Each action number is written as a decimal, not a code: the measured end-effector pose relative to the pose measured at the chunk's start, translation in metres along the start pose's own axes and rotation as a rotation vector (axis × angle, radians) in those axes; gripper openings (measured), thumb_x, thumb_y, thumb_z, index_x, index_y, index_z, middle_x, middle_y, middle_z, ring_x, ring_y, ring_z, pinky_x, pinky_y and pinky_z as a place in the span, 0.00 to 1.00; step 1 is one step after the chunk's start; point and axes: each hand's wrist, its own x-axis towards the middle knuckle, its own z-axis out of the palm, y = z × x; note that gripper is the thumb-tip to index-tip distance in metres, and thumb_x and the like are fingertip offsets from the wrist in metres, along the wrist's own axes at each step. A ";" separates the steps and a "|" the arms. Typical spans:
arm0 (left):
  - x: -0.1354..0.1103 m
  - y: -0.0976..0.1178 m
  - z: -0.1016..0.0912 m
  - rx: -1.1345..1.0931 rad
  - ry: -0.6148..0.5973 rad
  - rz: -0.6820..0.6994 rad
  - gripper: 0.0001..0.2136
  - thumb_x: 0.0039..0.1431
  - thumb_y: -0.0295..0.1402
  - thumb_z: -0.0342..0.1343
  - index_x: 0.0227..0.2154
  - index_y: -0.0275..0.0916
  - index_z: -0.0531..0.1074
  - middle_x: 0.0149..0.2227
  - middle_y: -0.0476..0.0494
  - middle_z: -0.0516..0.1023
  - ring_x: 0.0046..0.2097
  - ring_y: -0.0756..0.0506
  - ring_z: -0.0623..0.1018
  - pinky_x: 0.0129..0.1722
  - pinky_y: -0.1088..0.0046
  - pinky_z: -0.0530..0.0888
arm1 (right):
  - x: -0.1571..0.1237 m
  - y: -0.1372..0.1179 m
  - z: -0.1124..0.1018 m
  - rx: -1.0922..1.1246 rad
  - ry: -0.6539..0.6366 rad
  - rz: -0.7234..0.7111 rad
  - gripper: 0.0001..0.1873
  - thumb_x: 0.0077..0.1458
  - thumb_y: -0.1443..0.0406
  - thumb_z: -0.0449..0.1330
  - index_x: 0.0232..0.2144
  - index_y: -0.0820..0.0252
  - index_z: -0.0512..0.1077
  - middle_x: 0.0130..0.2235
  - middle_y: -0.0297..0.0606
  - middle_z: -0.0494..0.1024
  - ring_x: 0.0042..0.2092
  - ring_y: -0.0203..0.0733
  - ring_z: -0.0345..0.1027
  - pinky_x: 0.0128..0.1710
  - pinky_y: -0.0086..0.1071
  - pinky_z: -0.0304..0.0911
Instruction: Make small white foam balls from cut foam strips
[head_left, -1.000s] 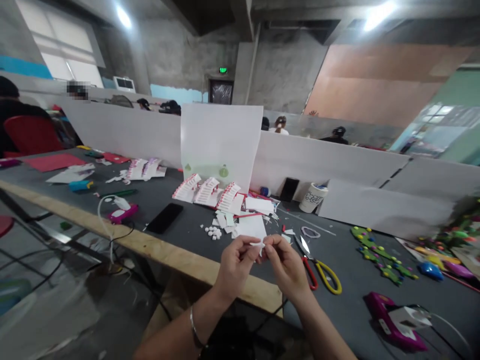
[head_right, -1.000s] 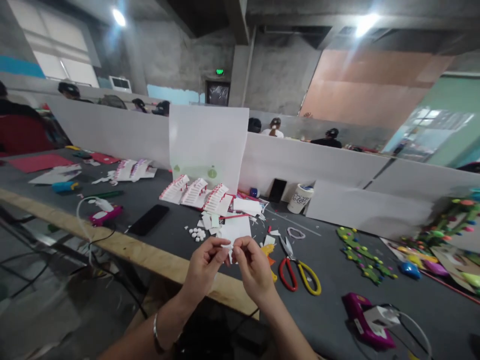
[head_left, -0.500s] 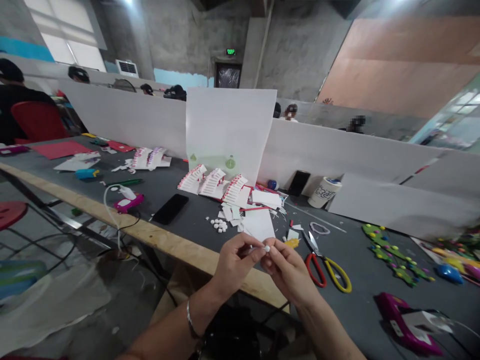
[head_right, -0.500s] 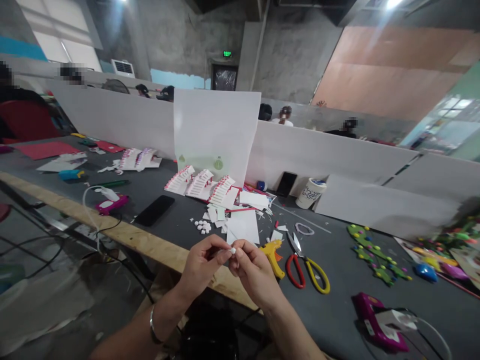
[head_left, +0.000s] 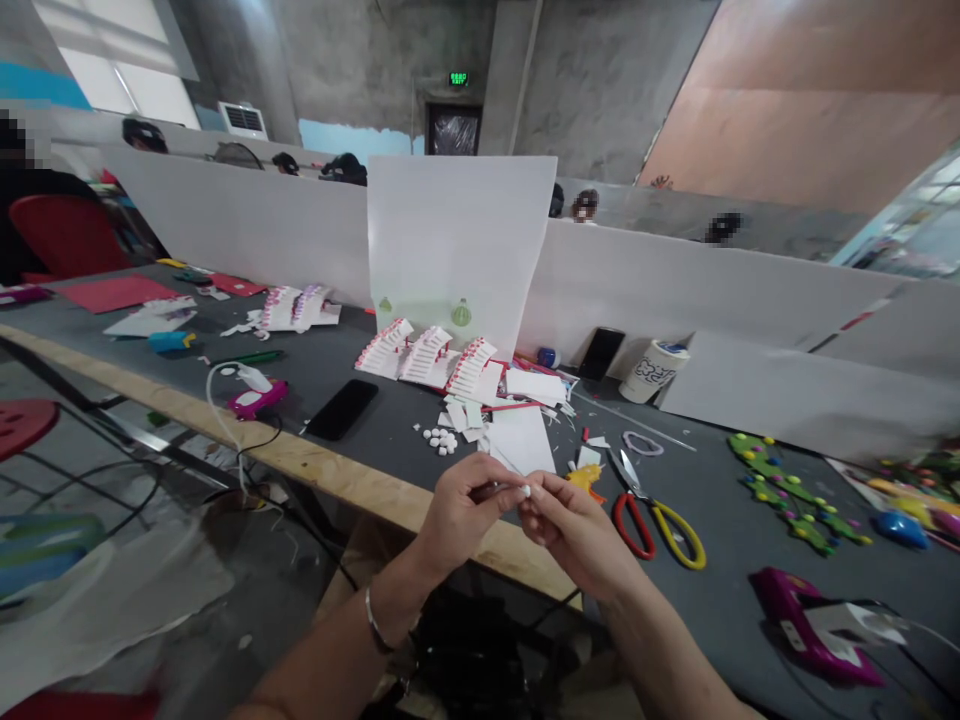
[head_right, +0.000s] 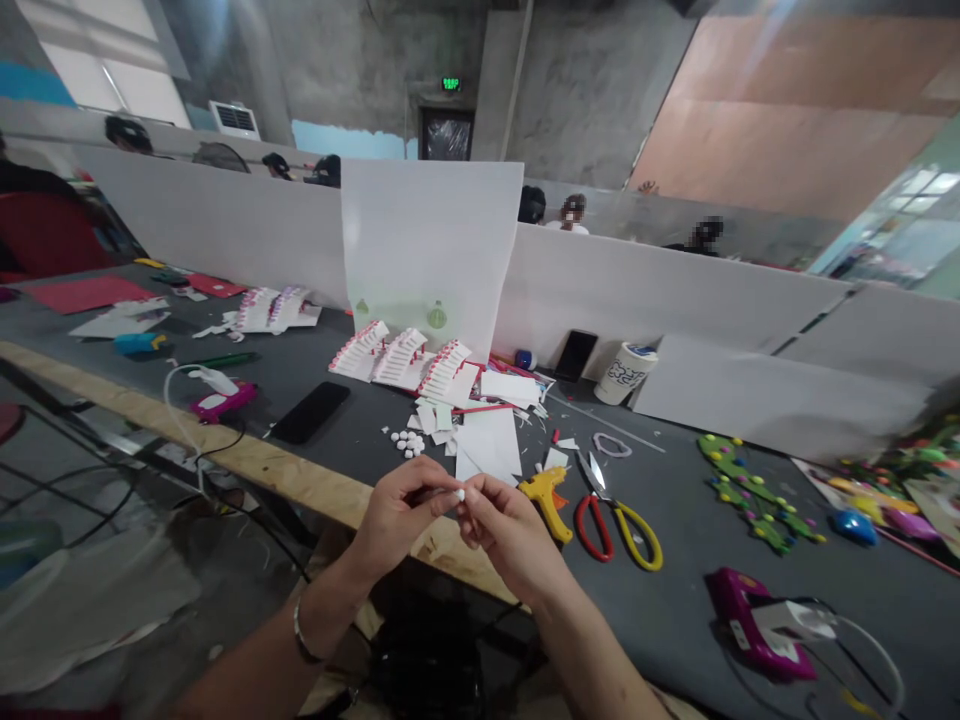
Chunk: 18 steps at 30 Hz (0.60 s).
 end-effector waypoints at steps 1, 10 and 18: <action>0.000 0.000 0.000 0.017 0.023 -0.001 0.06 0.53 0.35 0.62 0.29 0.37 0.78 0.28 0.47 0.73 0.29 0.51 0.70 0.27 0.78 0.65 | 0.000 0.001 0.000 -0.088 0.055 -0.084 0.15 0.50 0.54 0.66 0.27 0.60 0.71 0.23 0.30 0.68 0.24 0.31 0.59 0.23 0.25 0.57; -0.002 -0.001 0.007 -0.018 0.064 -0.069 0.07 0.52 0.36 0.62 0.28 0.36 0.76 0.27 0.49 0.72 0.28 0.51 0.70 0.27 0.77 0.65 | -0.008 0.001 -0.008 -0.693 0.271 -0.561 0.05 0.54 0.61 0.63 0.30 0.57 0.75 0.26 0.35 0.77 0.27 0.36 0.70 0.27 0.28 0.66; -0.004 0.000 0.007 0.005 0.054 -0.052 0.06 0.52 0.34 0.63 0.30 0.37 0.75 0.27 0.50 0.73 0.27 0.53 0.70 0.26 0.80 0.67 | -0.007 0.000 -0.009 -0.602 0.208 -0.501 0.04 0.52 0.63 0.64 0.29 0.57 0.74 0.24 0.33 0.77 0.25 0.35 0.70 0.25 0.25 0.67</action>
